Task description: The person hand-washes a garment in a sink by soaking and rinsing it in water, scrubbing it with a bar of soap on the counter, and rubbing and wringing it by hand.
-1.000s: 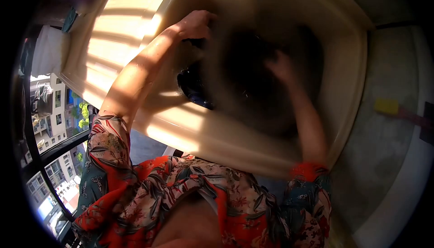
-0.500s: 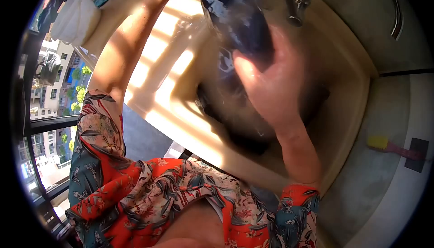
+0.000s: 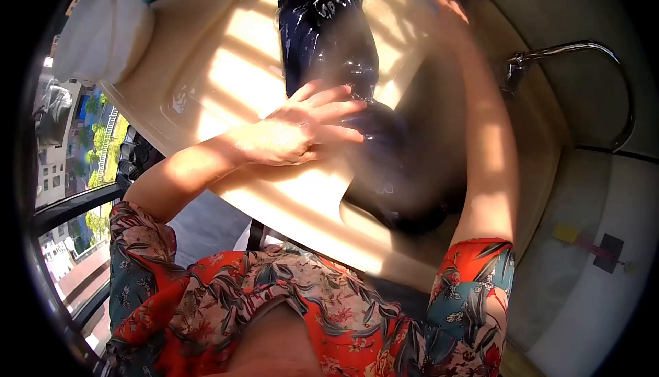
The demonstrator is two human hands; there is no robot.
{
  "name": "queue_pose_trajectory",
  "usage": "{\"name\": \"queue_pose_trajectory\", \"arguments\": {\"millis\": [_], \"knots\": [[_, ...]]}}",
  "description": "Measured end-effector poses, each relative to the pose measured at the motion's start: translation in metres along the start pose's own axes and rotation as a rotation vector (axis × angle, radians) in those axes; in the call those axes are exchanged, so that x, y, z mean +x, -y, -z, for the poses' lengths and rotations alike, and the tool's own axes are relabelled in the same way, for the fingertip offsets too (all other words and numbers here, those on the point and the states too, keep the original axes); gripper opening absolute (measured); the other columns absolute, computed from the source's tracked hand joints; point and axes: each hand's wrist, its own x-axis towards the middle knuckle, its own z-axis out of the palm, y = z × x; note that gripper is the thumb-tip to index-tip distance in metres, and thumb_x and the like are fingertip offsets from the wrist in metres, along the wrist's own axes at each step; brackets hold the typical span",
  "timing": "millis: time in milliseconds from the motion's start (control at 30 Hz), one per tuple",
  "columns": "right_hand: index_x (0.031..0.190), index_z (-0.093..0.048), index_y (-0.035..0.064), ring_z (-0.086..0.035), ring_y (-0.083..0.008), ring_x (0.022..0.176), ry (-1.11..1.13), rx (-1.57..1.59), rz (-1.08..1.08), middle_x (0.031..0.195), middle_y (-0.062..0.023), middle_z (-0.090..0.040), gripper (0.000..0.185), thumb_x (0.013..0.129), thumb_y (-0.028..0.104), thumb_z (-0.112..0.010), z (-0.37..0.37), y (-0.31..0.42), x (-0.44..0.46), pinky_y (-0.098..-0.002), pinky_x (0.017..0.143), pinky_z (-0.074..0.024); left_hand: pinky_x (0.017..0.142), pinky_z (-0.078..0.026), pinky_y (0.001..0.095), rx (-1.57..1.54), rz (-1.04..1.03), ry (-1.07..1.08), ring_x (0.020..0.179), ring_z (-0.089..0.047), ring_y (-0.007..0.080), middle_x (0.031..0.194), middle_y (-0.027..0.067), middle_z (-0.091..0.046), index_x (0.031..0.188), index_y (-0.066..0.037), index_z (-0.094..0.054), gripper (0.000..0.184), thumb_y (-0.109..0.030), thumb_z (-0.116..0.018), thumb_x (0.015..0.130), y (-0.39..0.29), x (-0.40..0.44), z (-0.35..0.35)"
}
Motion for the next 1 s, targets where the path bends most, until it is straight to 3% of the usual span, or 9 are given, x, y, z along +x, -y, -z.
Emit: {"name": "queue_pose_trajectory", "arguments": {"millis": [167,300,433,533,567,700,800,933,1000], "knots": [[0.136,-0.034,0.0252,-0.057,-0.0288,0.101,0.364,-0.275,-0.142,0.115,-0.0138,-0.055,0.074,0.072,0.039,-0.068,0.008,0.034,-0.002,-0.0365,0.087,-0.045,0.101,-0.027,0.0453,-0.146,0.006,-0.1,0.12,-0.04,0.0273,0.125,0.0091,-0.047,0.105,-0.011,-0.059,0.035,-0.009,-0.064,0.07,0.002,-0.01,-0.014],[0.136,-0.033,0.0153,-0.058,-0.0305,0.095,0.235,0.208,-0.274,0.105,-0.015,-0.057,0.089,0.062,0.043,-0.075,-0.002,0.001,-0.012,-0.0364,0.085,-0.0446,0.093,-0.031,0.0422,-0.174,0.024,-0.183,0.109,-0.046,0.0268,0.112,0.0075,-0.052,0.112,-0.011,-0.054,0.051,-0.004,-0.067,0.063,0.002,-0.011,-0.019],[0.124,-0.046,0.0081,-0.055,-0.0285,0.103,0.397,0.002,-0.119,0.108,-0.0156,-0.056,0.079,0.061,0.046,-0.075,0.003,0.044,-0.013,-0.036,0.086,-0.043,0.09,-0.032,0.0411,-0.103,0.104,-0.191,0.101,-0.047,0.0269,0.105,0.008,-0.053,0.115,-0.012,-0.053,0.059,-0.001,-0.066,0.058,-0.003,-0.007,-0.018],[0.124,-0.044,0.0084,-0.055,-0.0299,0.104,0.255,0.085,0.148,0.108,-0.0167,-0.057,0.076,0.065,0.047,-0.071,-0.023,0.043,-0.011,-0.0369,0.087,-0.0427,0.089,-0.033,0.0399,-0.065,0.121,-0.189,0.098,-0.048,0.0257,0.096,0.0066,-0.053,0.111,-0.013,-0.058,0.054,-0.002,-0.066,0.059,-0.001,-0.008,-0.015],[0.129,-0.038,0.0097,-0.055,-0.0328,0.103,0.508,0.015,0.005,0.107,-0.017,-0.058,0.077,0.069,0.047,-0.07,-0.002,0.073,-0.012,-0.0387,0.087,-0.0433,0.089,-0.033,0.0394,-0.051,0.115,-0.195,0.097,-0.048,0.025,0.092,0.0058,-0.054,0.109,-0.014,-0.06,0.05,-0.003,-0.066,0.06,-0.001,-0.011,-0.017],[0.135,-0.033,0.0188,-0.057,-0.0343,0.1,0.56,-0.151,0.121,0.108,-0.0183,-0.058,0.077,0.073,0.051,-0.066,0.032,0.115,-0.034,-0.0408,0.084,-0.0442,0.087,-0.033,0.0374,-0.034,0.102,-0.229,0.097,-0.048,0.0232,0.091,0.0045,-0.054,0.104,-0.014,-0.063,0.044,-0.003,-0.065,0.061,0.007,-0.011,-0.027],[0.135,-0.035,0.0215,-0.055,-0.0333,0.103,0.48,0.272,0.174,0.11,-0.0183,-0.057,0.07,0.077,0.046,-0.065,0.011,0.105,-0.04,-0.0399,0.086,-0.0431,0.085,-0.033,0.0364,-0.03,0.103,-0.243,0.095,-0.048,0.0225,0.088,0.004,-0.054,0.103,-0.014,-0.064,0.04,-0.004,-0.064,0.065,0.01,-0.008,-0.032],[0.134,-0.041,0.0155,-0.051,-0.0307,0.108,0.358,0.319,0.0,0.117,-0.0194,-0.051,0.059,0.082,0.034,-0.063,-0.004,0.127,-0.047,-0.0386,0.09,-0.0407,0.089,-0.032,0.0363,-0.035,0.092,-0.175,0.1,-0.046,0.0229,0.095,0.0041,-0.054,0.11,-0.014,-0.06,0.044,-0.002,-0.058,0.068,0.018,-0.007,-0.034],[0.129,-0.048,0.0217,-0.055,-0.0261,0.097,0.166,0.707,0.132,0.101,-0.0135,-0.055,0.049,0.082,0.026,-0.064,-0.028,0.102,-0.049,-0.0386,0.084,-0.0438,0.089,-0.031,0.0356,-0.051,0.053,-0.218,0.099,-0.046,0.0222,0.095,0.0038,-0.054,0.11,-0.014,-0.061,0.042,-0.001,-0.055,0.07,0.017,-0.006,-0.036]]}}
